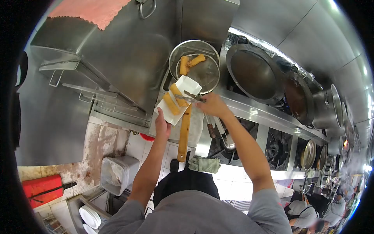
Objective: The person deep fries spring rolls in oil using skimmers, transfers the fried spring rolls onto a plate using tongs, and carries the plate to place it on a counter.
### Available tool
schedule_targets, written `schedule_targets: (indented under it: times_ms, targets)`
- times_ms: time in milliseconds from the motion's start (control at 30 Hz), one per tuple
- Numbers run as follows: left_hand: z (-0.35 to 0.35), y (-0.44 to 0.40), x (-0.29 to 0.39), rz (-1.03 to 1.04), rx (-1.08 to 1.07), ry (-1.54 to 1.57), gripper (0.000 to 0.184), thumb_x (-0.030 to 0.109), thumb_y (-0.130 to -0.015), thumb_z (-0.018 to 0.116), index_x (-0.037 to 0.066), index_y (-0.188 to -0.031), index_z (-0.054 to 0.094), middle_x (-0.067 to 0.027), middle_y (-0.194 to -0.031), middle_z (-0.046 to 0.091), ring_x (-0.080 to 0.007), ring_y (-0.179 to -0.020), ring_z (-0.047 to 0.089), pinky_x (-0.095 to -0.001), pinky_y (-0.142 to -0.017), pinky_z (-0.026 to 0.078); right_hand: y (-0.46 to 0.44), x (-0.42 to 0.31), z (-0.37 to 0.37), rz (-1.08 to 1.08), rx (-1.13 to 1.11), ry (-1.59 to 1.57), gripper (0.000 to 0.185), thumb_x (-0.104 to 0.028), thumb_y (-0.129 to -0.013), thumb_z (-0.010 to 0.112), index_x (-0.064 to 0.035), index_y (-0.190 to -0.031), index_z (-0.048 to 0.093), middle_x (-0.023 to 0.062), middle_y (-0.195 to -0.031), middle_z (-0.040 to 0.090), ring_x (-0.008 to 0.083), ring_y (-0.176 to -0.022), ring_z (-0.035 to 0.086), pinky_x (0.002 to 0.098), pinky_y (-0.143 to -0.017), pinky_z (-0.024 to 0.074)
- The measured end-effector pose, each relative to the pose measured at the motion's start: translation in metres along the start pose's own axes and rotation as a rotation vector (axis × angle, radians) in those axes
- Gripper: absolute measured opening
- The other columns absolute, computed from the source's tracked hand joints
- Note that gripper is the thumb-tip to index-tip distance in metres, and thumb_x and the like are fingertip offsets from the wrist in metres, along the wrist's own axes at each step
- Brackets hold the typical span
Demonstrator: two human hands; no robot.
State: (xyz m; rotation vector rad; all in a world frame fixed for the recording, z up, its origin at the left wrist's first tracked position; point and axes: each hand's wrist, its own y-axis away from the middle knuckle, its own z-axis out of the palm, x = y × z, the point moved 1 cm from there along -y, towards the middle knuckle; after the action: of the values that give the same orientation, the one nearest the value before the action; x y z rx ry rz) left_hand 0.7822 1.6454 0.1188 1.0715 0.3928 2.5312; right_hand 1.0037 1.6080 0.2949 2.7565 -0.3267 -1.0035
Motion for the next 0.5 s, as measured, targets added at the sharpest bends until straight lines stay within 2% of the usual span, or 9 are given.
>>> schedule_targets:
  times_ms: [67,100,167,233,300,433,500]
  targets:
    - [-0.001,0.001,-0.002,-0.002,0.016,-0.009,0.066,0.050,-0.094,0.050,-0.001,-0.134,0.041,-0.0098,-0.133,0.051,-0.0218,-0.118,0.054,-0.0355,-0.098,0.047,-0.006,-0.003,-0.027,-0.020,0.041,0.108,0.038,-0.038,-0.075,0.071,-0.0021,-0.088,0.070,0.0209,-0.076,0.066,0.0364,-0.077,0.065,0.0424,-0.071,0.0504]
    - [0.001,0.003,-0.001,0.018,0.043,0.018,0.064,0.049,-0.093,0.052,-0.002,-0.131,0.043,-0.0100,-0.128,0.054,-0.0214,-0.114,0.057,-0.0338,-0.094,0.049,-0.015,-0.001,-0.041,-0.040,0.084,0.212,0.038,-0.037,-0.075,0.071,-0.0025,-0.091,0.070,0.0204,-0.079,0.067,0.0360,-0.079,0.066,0.0426,-0.071,0.0511]
    - [0.004,0.005,0.001,0.040,0.071,0.045,0.063,0.048,-0.093,0.054,-0.003,-0.129,0.044,-0.0103,-0.123,0.056,-0.0210,-0.109,0.059,-0.0322,-0.090,0.051,-0.041,0.010,-0.062,-0.311,0.360,0.560,0.033,-0.030,-0.077,0.067,-0.0024,-0.094,0.070,0.0184,-0.087,0.068,0.0338,-0.082,0.067,0.0425,-0.072,0.0532]
    - [-0.001,0.005,0.000,0.032,0.066,0.016,0.062,0.048,-0.093,0.054,-0.003,-0.128,0.045,-0.0106,-0.123,0.056,-0.0208,-0.109,0.059,-0.0326,-0.089,0.051,-0.083,0.003,-0.077,-0.324,0.309,0.951,0.023,-0.021,-0.080,0.061,-0.0046,-0.094,0.069,0.0147,-0.093,0.067,0.0293,-0.081,0.069,0.0412,-0.071,0.0547]
    - [-0.002,0.004,-0.002,0.022,0.079,0.000,0.062,0.048,-0.093,0.054,-0.003,-0.128,0.045,-0.0105,-0.122,0.056,-0.0204,-0.108,0.059,-0.0325,-0.089,0.051,-0.130,0.018,-0.080,-0.432,0.358,1.092,0.016,-0.014,-0.081,0.056,-0.0072,-0.089,0.069,0.0120,-0.093,0.066,0.0265,-0.079,0.069,0.0398,-0.067,0.0546]
    - [0.003,0.006,-0.002,0.021,0.064,-0.014,0.062,0.048,-0.094,0.053,-0.003,-0.127,0.046,-0.0101,-0.121,0.057,-0.0195,-0.107,0.059,-0.0323,-0.088,0.051,-0.179,0.024,-0.079,-0.555,0.345,1.203,0.016,-0.014,-0.082,0.055,-0.0089,-0.087,0.070,0.0104,-0.094,0.066,0.0250,-0.078,0.069,0.0375,-0.065,0.0542]
    - [0.003,0.005,-0.003,0.011,0.071,-0.016,0.062,0.048,-0.094,0.053,-0.003,-0.127,0.045,-0.0100,-0.121,0.057,-0.0193,-0.107,0.059,-0.0322,-0.087,0.051,-0.192,0.022,-0.075,-0.572,0.241,1.276,0.016,-0.016,-0.082,0.057,-0.0103,-0.085,0.071,0.0091,-0.094,0.066,0.0252,-0.077,0.069,0.0365,-0.065,0.0542]
